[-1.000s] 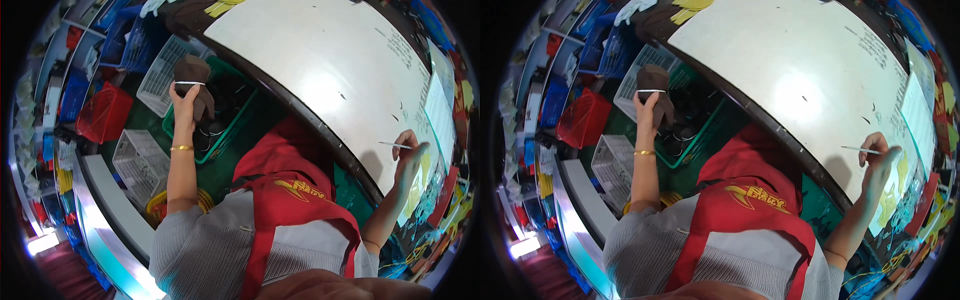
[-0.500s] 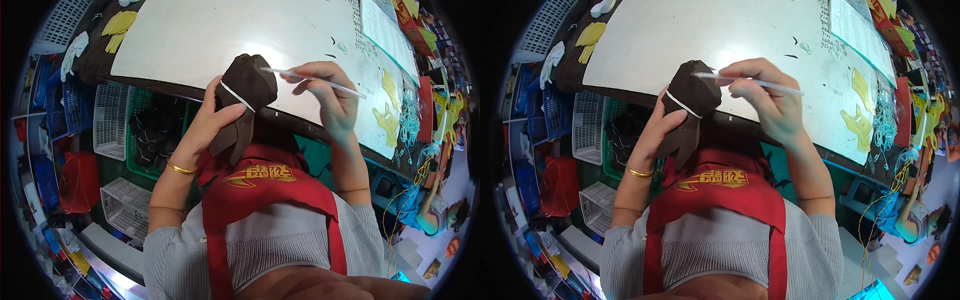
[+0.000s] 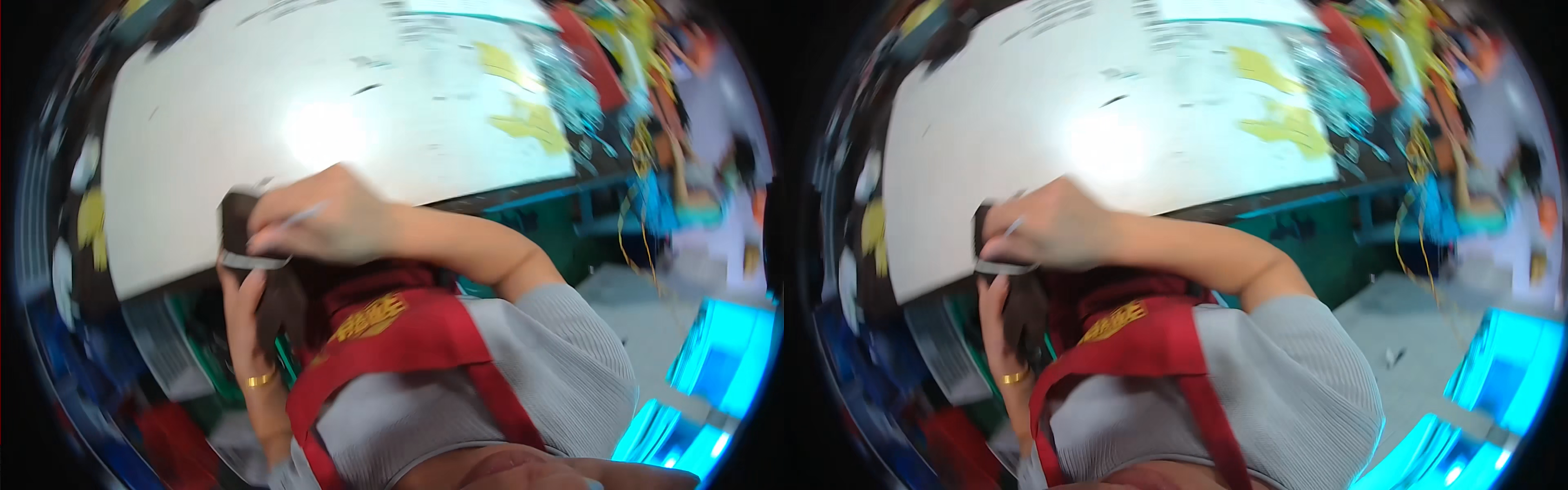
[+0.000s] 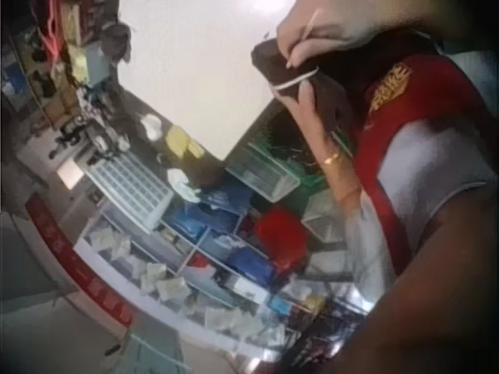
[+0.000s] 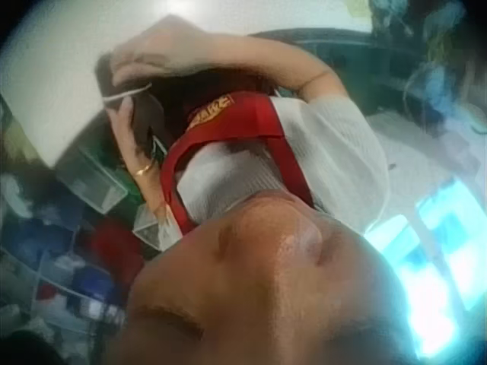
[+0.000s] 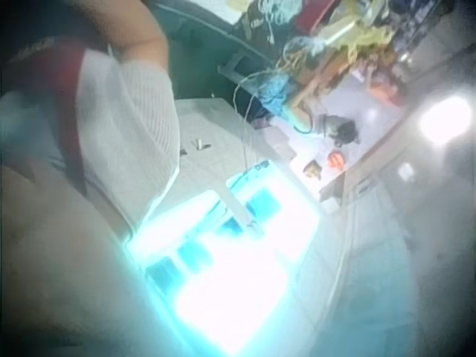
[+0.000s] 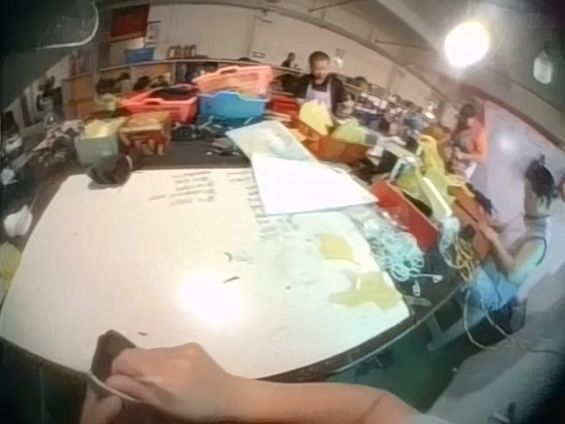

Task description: The person bundles a stack of leather shoe pieces with a rubber band, marks them with a pen, and removes the band. The person then traces markings onto each leather piece one by one using a stencil and a pen.

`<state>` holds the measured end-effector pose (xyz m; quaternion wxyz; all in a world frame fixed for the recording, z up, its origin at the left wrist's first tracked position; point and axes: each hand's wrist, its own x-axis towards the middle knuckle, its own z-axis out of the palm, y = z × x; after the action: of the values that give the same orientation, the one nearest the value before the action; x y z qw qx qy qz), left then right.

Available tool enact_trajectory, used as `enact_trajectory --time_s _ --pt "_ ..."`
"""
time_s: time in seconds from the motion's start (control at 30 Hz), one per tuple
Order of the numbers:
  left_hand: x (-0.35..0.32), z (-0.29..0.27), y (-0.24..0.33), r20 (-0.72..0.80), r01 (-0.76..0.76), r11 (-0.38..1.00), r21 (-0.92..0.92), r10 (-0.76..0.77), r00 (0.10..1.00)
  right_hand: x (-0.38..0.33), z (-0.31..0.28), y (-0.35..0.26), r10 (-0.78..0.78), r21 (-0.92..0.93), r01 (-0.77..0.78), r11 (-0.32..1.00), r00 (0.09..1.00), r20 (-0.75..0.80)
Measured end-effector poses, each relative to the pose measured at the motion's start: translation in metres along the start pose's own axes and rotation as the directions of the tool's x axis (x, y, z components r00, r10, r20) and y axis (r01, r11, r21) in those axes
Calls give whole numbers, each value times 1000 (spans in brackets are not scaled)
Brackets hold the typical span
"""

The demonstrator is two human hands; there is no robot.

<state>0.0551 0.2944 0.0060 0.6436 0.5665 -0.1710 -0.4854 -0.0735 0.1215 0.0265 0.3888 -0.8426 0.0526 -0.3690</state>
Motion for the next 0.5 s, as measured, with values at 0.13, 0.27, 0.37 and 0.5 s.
enact_trajectory --time_s 0.13,0.27,0.37,0.5 --pt "1 -9 -16 38 -16 1000 -15 16 999 -2 14 10 -113 -81 107 991 991 -76" --pt "-5 17 -15 -2 32 994 -101 -33 999 -14 5 10 -113 -151 102 983 992 -63" --pt "-6 16 -18 -30 -4 997 -79 2 1000 -14 6 10 -129 -137 118 983 989 -77" --pt "6 4 -25 57 -33 992 -124 41 998 -13 9 18 -167 -140 157 978 984 -66"
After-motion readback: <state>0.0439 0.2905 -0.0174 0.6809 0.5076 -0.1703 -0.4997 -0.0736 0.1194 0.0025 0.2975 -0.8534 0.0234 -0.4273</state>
